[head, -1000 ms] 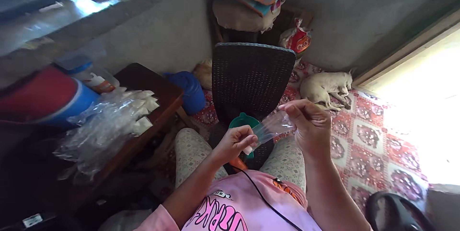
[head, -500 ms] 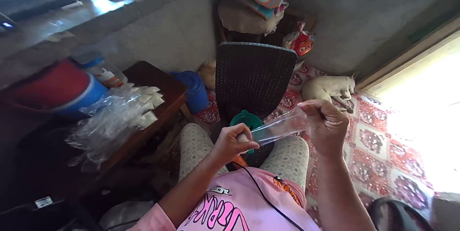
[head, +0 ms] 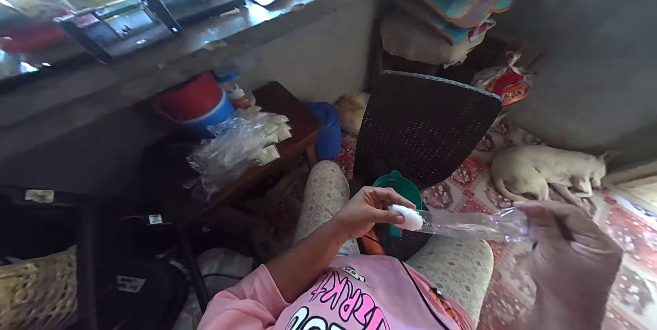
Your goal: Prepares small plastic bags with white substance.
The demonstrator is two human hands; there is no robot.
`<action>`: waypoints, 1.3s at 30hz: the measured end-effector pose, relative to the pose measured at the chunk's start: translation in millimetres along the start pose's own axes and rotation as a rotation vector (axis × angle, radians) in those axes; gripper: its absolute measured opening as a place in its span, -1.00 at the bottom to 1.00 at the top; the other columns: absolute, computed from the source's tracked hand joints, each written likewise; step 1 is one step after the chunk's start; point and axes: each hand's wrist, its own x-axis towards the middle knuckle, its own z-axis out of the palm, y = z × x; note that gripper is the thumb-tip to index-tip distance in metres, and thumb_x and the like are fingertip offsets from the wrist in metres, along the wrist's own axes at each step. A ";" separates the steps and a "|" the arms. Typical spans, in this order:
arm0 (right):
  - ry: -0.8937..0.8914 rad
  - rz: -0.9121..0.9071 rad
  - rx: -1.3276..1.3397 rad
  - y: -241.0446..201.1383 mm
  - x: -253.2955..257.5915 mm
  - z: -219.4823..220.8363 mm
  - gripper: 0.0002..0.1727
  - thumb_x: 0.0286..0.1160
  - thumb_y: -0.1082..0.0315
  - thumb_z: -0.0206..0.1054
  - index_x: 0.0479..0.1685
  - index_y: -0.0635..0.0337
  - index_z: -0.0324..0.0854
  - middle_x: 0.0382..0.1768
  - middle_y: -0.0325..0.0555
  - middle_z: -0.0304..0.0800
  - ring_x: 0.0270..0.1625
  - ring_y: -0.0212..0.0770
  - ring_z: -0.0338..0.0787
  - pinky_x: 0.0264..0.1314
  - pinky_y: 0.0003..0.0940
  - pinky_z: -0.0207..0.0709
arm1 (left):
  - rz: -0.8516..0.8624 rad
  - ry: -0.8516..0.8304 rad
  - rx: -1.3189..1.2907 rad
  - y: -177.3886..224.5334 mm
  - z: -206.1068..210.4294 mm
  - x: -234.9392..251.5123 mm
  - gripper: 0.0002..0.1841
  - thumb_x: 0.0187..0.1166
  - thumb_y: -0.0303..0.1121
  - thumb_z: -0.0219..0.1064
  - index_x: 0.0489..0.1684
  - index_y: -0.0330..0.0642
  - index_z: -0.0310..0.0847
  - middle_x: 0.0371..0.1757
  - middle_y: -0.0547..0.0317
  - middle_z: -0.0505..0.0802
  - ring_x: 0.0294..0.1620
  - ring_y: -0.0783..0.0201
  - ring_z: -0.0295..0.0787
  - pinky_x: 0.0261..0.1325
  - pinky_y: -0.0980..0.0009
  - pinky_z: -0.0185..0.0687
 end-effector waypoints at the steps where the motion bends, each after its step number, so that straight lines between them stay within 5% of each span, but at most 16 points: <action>1: 0.040 0.010 -0.006 1.6 -1.8 2.7 -0.90 0.68 0.30 0.33 -0.16 -0.05 0.75 -0.28 -0.66 0.80 -0.35 -0.68 0.70 -0.27 -0.69 0.64 | 0.013 0.027 0.006 -1.6 -1.7 1.4 -0.75 0.46 -0.65 0.41 0.06 -0.32 0.79 0.05 0.08 0.88 0.01 0.28 0.84 0.14 0.28 0.79; 5: 0.091 0.072 0.023 -6.5 -3.3 22.5 -0.88 0.69 0.33 0.30 -0.16 -0.15 0.72 -0.29 -0.71 0.79 -0.40 -0.69 0.69 -0.38 -0.71 0.61 | 0.041 0.000 0.151 -7.7 -8.8 0.7 -0.80 0.56 -0.62 0.33 0.08 -0.36 0.67 -0.08 0.05 0.87 -0.22 0.30 0.85 -0.17 0.35 0.83; 8: -0.237 0.039 0.003 -15.8 -5.1 49.6 -0.89 0.65 0.14 0.39 -0.12 -0.14 0.80 -0.20 -0.63 0.87 -0.23 -0.70 0.77 -0.16 -0.72 0.69 | -0.085 -0.090 0.704 0.7 -17.6 -0.8 -0.43 0.44 -0.61 0.46 0.53 -0.26 0.52 0.18 -0.10 0.81 0.13 0.13 0.81 0.24 0.17 0.76; 10: -0.360 -0.015 0.018 -21.7 -9.0 77.2 -0.84 0.63 0.12 0.41 -0.14 -0.06 0.83 -0.22 -0.45 0.90 -0.21 -0.58 0.83 -0.12 -0.62 0.75 | -0.082 -0.169 0.889 12.1 -11.0 0.5 -0.13 0.27 -0.45 0.66 0.74 -0.06 0.39 0.48 -0.15 0.65 0.49 -0.05 0.55 0.54 -0.03 0.48; 12: -0.433 -0.068 0.017 -23.9 -11.0 98.5 -0.81 0.64 0.14 0.41 -0.17 0.01 0.84 -0.26 -0.33 0.90 -0.20 -0.49 0.84 -0.10 -0.54 0.76 | -0.041 -0.188 0.890 27.5 1.0 3.1 -0.40 0.35 -0.32 0.63 0.45 -0.18 0.63 0.44 -0.10 0.64 0.32 0.11 0.64 0.31 0.20 0.65; 14: -0.437 -0.077 0.056 -22.9 -7.2 109.1 -0.82 0.63 0.17 0.42 -0.17 0.03 0.85 -0.26 -0.33 0.90 -0.22 -0.47 0.83 -0.12 -0.54 0.75 | -0.020 -0.181 0.742 39.2 9.1 8.7 -0.77 0.52 -0.40 0.50 0.00 -0.37 0.77 0.18 -0.05 0.71 -0.13 0.36 0.70 -0.11 0.48 0.69; 16: -0.405 -0.030 0.138 -21.2 -0.2 110.1 -0.81 0.61 0.13 0.43 -0.05 0.00 0.84 -0.23 -0.38 0.90 -0.26 -0.52 0.82 -0.16 -0.61 0.74 | -0.029 -0.164 0.579 48.8 11.3 15.5 -0.85 0.64 -0.50 0.35 -0.08 -0.45 0.74 -0.05 -0.02 0.77 -0.39 0.38 0.75 -0.33 0.49 0.78; 20: -0.386 0.104 0.185 -9.3 5.7 91.1 -0.53 0.67 -0.08 0.30 0.41 -0.08 0.65 -0.27 -0.52 0.76 -0.34 -0.59 0.69 -0.26 -0.65 0.65 | 0.017 -0.054 0.573 84.8 -6.6 35.2 -0.84 0.71 -0.49 0.26 -0.09 -0.45 0.69 -0.28 0.06 0.86 -0.30 0.37 0.84 -0.11 0.39 0.83; 23: -0.342 0.246 0.124 4.8 -10.0 70.6 -0.65 0.77 0.03 0.21 0.33 -0.07 0.68 -0.23 -0.56 0.80 -0.36 -0.62 0.71 -0.30 -0.68 0.65 | 0.132 0.067 0.735 129.9 -43.0 47.1 -0.86 0.67 -0.53 0.27 -0.08 -0.44 0.72 -0.25 0.05 0.87 -0.25 0.35 0.84 -0.05 0.36 0.84; 26: -0.283 0.415 0.051 25.0 -36.8 48.8 -0.78 0.74 0.39 0.19 0.17 0.12 0.70 -0.22 -0.53 0.82 -0.39 -0.63 0.71 -0.33 -0.67 0.67 | 0.219 0.193 0.967 187.8 -92.9 51.1 -0.87 0.66 -0.49 0.30 -0.10 -0.40 0.72 -0.23 0.07 0.89 -0.24 0.31 0.87 -0.05 0.30 0.88; 29: -0.189 0.610 -0.004 52.6 -73.4 32.5 -0.80 0.67 0.52 0.17 0.04 0.23 0.70 -0.38 -0.52 0.77 -0.48 -0.63 0.67 -0.39 -0.67 0.64 | 0.176 0.338 1.185 238.4 -155.8 48.0 -0.87 0.65 -0.45 0.32 -0.08 -0.35 0.71 -0.20 0.10 0.90 -0.21 0.31 0.90 0.01 0.28 0.89; 32: -0.117 0.787 -0.071 83.5 -113.9 22.1 -0.84 0.67 0.44 0.20 0.00 0.27 0.67 -0.47 -0.47 0.72 -0.55 -0.61 0.62 -0.44 -0.65 0.60 | 0.067 0.509 1.425 262.6 -228.4 39.7 -0.85 0.60 -0.45 0.36 -0.05 -0.34 0.74 -0.08 0.03 0.87 -0.11 0.29 0.87 0.13 0.24 0.82; 35: -0.193 0.911 -0.221 106.7 -145.6 15.7 -0.76 0.68 0.33 0.22 0.04 0.30 0.70 -0.43 -0.29 0.73 -0.52 -0.52 0.63 -0.40 -0.53 0.61 | -0.168 0.705 1.634 257.3 -295.9 18.0 -0.77 0.60 -0.41 0.39 0.08 -0.35 0.75 0.11 -0.23 0.85 0.17 -0.11 0.81 0.38 -0.16 0.61; 39: -0.250 0.952 -0.320 119.1 -162.0 16.8 -0.73 0.65 0.27 0.24 0.01 0.26 0.76 -0.38 -0.21 0.79 -0.48 -0.46 0.67 -0.34 -0.43 0.63 | -0.549 0.807 1.842 227.1 -339.3 -27.8 -0.75 0.62 -0.49 0.32 0.09 -0.53 0.71 0.21 -0.56 0.74 0.35 -0.52 0.63 0.45 -0.48 0.37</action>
